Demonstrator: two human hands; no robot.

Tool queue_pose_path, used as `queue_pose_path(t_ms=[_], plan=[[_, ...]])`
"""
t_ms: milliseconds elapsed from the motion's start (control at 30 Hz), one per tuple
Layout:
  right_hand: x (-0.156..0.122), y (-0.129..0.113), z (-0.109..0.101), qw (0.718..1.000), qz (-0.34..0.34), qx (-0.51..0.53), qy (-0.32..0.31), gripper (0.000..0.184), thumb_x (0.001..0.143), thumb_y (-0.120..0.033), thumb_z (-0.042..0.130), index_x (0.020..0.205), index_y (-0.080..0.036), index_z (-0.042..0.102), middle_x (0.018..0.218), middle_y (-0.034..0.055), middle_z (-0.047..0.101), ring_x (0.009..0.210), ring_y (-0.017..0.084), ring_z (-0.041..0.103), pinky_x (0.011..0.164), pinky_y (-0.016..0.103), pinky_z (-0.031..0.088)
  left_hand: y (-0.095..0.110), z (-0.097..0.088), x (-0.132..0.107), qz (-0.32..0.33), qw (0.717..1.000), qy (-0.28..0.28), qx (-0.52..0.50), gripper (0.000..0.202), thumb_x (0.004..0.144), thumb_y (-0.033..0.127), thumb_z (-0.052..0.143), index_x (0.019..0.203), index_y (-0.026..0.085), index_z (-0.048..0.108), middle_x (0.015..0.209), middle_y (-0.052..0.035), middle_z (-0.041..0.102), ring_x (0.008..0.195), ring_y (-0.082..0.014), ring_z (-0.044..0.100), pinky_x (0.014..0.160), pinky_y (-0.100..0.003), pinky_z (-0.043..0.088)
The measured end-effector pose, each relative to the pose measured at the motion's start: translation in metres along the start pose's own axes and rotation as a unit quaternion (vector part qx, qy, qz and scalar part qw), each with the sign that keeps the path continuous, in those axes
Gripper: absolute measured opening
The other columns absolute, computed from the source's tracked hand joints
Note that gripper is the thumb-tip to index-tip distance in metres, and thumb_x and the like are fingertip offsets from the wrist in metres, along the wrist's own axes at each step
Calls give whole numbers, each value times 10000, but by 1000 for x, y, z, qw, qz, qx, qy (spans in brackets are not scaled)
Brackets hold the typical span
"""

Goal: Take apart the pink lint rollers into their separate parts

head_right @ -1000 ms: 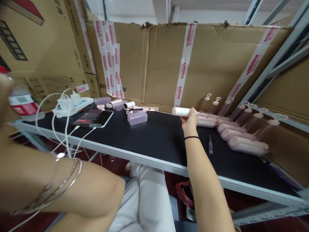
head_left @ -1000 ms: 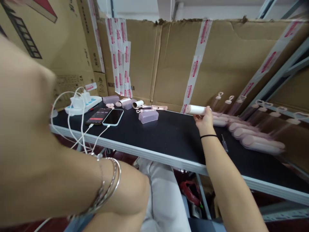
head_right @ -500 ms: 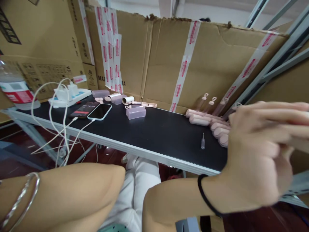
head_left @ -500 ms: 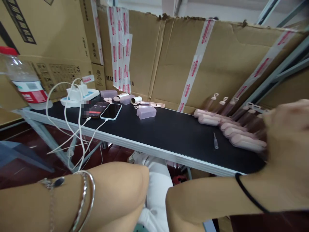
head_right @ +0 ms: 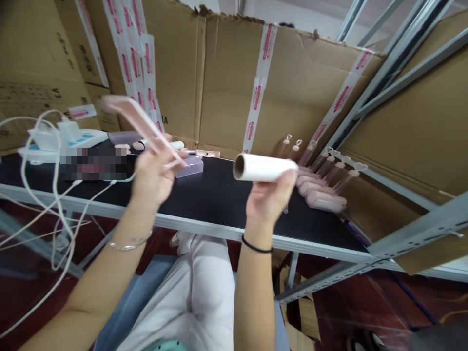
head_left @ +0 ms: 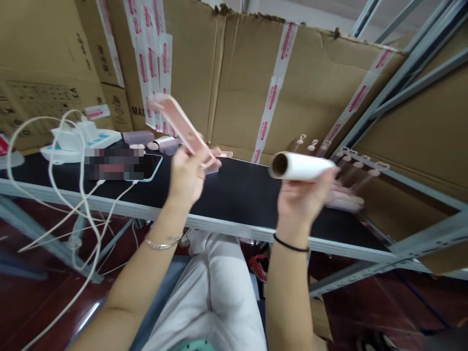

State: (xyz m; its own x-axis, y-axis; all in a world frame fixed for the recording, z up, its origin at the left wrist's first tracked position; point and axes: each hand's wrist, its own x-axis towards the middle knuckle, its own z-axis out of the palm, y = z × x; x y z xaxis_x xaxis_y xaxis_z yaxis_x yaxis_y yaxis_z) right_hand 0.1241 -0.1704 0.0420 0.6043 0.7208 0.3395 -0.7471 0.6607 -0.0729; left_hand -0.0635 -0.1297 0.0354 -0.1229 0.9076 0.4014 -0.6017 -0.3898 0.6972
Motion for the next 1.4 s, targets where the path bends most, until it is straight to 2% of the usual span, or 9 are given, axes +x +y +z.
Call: queue_pose_path(t_ms=[200, 533, 700, 833, 1000, 1100, 1167, 1267, 1400], plan=[[35, 66, -65, 915, -29, -401, -29, 347, 705, -495, 576, 880, -213, 478, 779, -46, 509, 710, 88, 534, 618, 210, 457, -62, -5, 12, -113, 950, -113, 270, 241, 762, 124, 580, 995, 133, 515, 770, -3, 568, 490, -50, 522, 385, -151, 402], [19, 65, -79, 846, -1, -526, -81, 401, 697, -513, 586, 933, -198, 511, 791, -37, 500, 690, 89, 466, 628, 210, 403, -79, -20, -12, -168, 913, -129, 348, 311, 862, 460, 439, 949, 165, 481, 749, -12, 569, 453, -75, 542, 330, -155, 357], [18, 62, -78, 861, 54, -503, -53, 427, 683, -544, 577, 932, -217, 464, 766, -52, 481, 655, 84, 473, 558, 197, 401, -76, -26, -16, -150, 924, -136, 324, 427, 863, 505, 403, 1135, 187, 488, 795, -23, 608, 463, -70, 542, 355, -153, 353], [17, 60, -75, 879, 99, -466, -13, 428, 666, -544, 578, 917, -228, 437, 755, -61, 476, 632, 81, 489, 528, 201, 420, -76, -30, -19, -91, 883, -106, 449, 398, 872, 407, 422, 1203, 194, 487, 892, -47, 643, 539, -92, 568, 504, -205, 455], [20, 59, -75, 894, 93, -437, 31, 404, 669, -517, 583, 914, -230, 438, 772, -61, 492, 662, 88, 522, 544, 220, 453, -72, -22, -23, 55, 723, -59, 686, 370, 879, 325, 395, 1127, 114, 571, 1068, -161, 608, 969, -258, 559, 865, -414, 420], [21, 57, -74, 903, 93, -418, 40, 376, 682, -498, 584, 903, -230, 441, 771, -63, 502, 686, 90, 539, 565, 225, 465, -58, -22, -45, 190, 723, 4, 664, 366, 874, 330, 409, 1132, 126, 568, 1177, -166, 547, 1131, -282, 448, 942, -448, 356], [21, 55, -74, 908, 93, -405, 53, 352, 701, -493, 572, 894, -230, 440, 762, -65, 506, 689, 90, 547, 565, 220, 464, -48, -31, -77, 236, 759, -63, 603, 284, 872, 276, 408, 1043, 158, 603, 1049, -115, 598, 1031, -216, 506, 921, -372, 386], [21, 54, -73, 916, 94, -385, 64, 304, 736, -470, 548, 887, -229, 440, 744, -70, 509, 671, 79, 548, 558, 203, 454, -56, -62, -142, 47, 761, -329, 556, 253, 865, 222, 401, 999, 228, 615, 895, -35, 621, 808, -134, 574, 767, -264, 461], [21, 54, -73, 920, 92, -376, 60, 284, 755, -459, 534, 890, -227, 440, 743, -72, 515, 668, 72, 553, 567, 194, 453, -111, -120, -215, -205, 638, -390, 631, 203, 654, 186, 571, 829, 212, 671, 947, -80, 628, 935, -295, 589, 796, -449, 476]])
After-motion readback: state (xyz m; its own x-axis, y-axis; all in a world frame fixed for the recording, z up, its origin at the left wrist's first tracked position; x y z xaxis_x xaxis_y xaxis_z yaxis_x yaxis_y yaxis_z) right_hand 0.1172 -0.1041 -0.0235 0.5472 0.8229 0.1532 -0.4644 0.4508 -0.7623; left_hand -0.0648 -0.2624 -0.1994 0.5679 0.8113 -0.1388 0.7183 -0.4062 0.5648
